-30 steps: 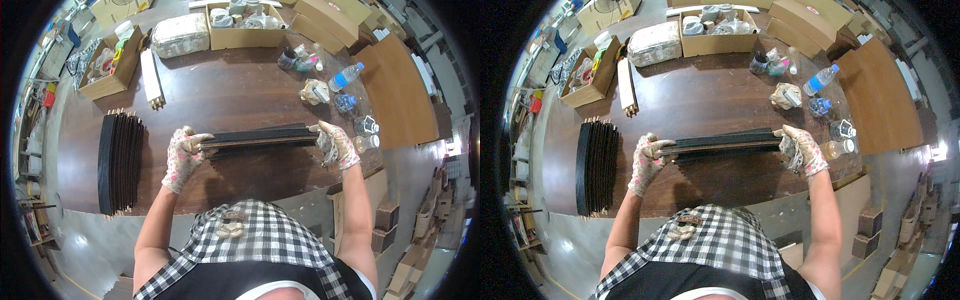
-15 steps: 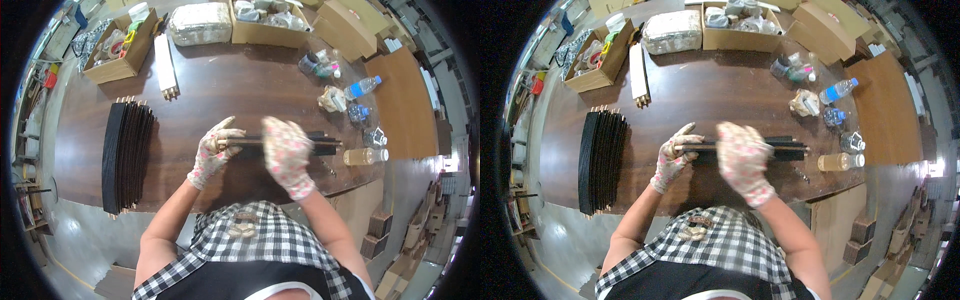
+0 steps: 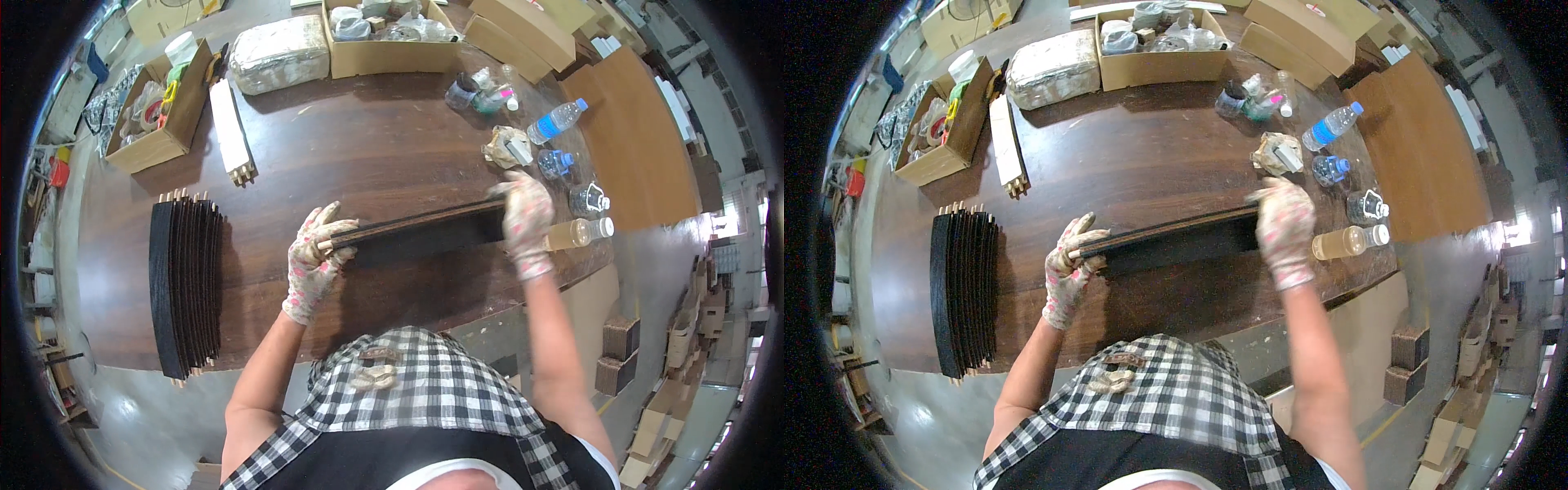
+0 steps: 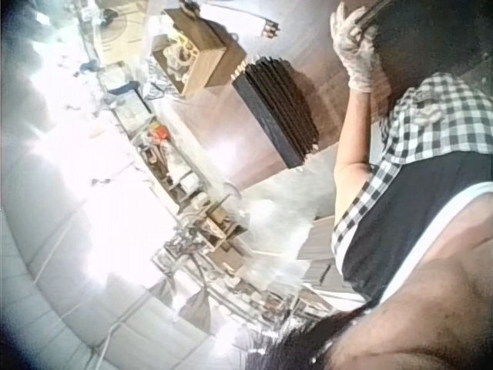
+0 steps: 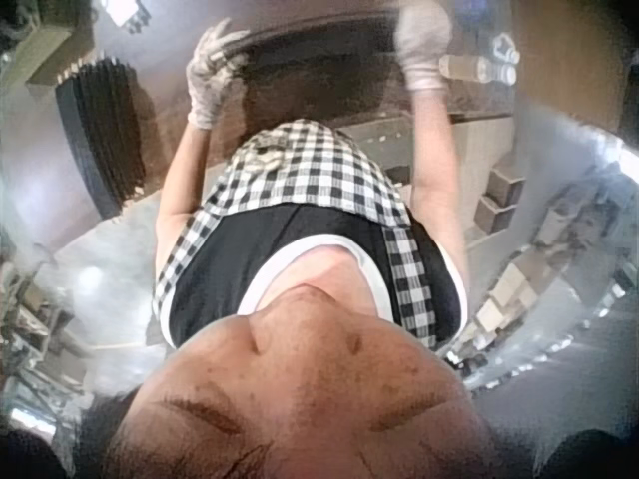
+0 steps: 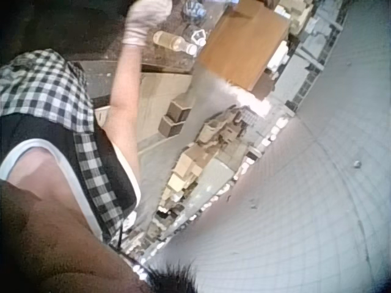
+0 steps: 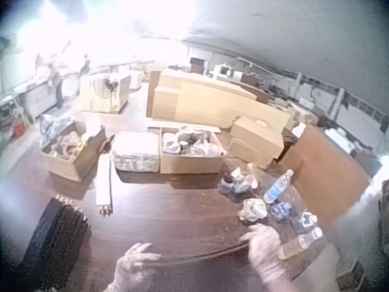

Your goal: The person wipes black wooden blocks with a cloth. They apply liquid from a bottle to the cloth, pick up blocks from a stack, rub the surfaces and the wooden pegs at the ends, and then return the blocks to a stack on the table.

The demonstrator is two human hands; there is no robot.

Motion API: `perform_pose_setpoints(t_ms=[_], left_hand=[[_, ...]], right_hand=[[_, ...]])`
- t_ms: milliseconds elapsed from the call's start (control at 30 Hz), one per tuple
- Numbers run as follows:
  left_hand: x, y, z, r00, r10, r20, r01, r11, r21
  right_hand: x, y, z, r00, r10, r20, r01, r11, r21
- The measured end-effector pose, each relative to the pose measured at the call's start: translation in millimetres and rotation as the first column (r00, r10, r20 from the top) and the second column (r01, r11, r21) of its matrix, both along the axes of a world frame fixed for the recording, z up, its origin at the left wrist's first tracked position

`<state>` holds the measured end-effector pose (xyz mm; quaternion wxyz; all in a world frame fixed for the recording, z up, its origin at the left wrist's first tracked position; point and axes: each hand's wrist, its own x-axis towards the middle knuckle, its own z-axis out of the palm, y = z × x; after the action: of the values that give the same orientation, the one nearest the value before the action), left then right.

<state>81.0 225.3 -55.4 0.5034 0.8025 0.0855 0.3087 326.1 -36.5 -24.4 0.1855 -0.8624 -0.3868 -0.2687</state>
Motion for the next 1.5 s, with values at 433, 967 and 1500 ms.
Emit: perform_pose_setpoints(t_ms=[433, 967, 1500], left_hand=[[-26.9, 29.7, 48.0, 0.936, -0.181, -0.302, 0.26, 0.933, 0.25], [-153.9, 59.6, 122.1, 0.492, 0.79, -0.365, -0.589, 0.611, 0.529], [-73.3, 34.6, 58.7, 0.947, 0.317, -0.051, -0.254, 0.837, 0.484]], right_hand=[[-17.0, 5.8, 67.2, 0.86, 0.404, -0.311, -0.395, 0.914, 0.095], [-86.9, 89.4, 67.3, 0.392, 0.777, -0.493, -0.369, 0.624, 0.689], [-43.2, -30.1, 28.2, 0.63, 0.33, -0.703, 0.278, 0.749, 0.602]])
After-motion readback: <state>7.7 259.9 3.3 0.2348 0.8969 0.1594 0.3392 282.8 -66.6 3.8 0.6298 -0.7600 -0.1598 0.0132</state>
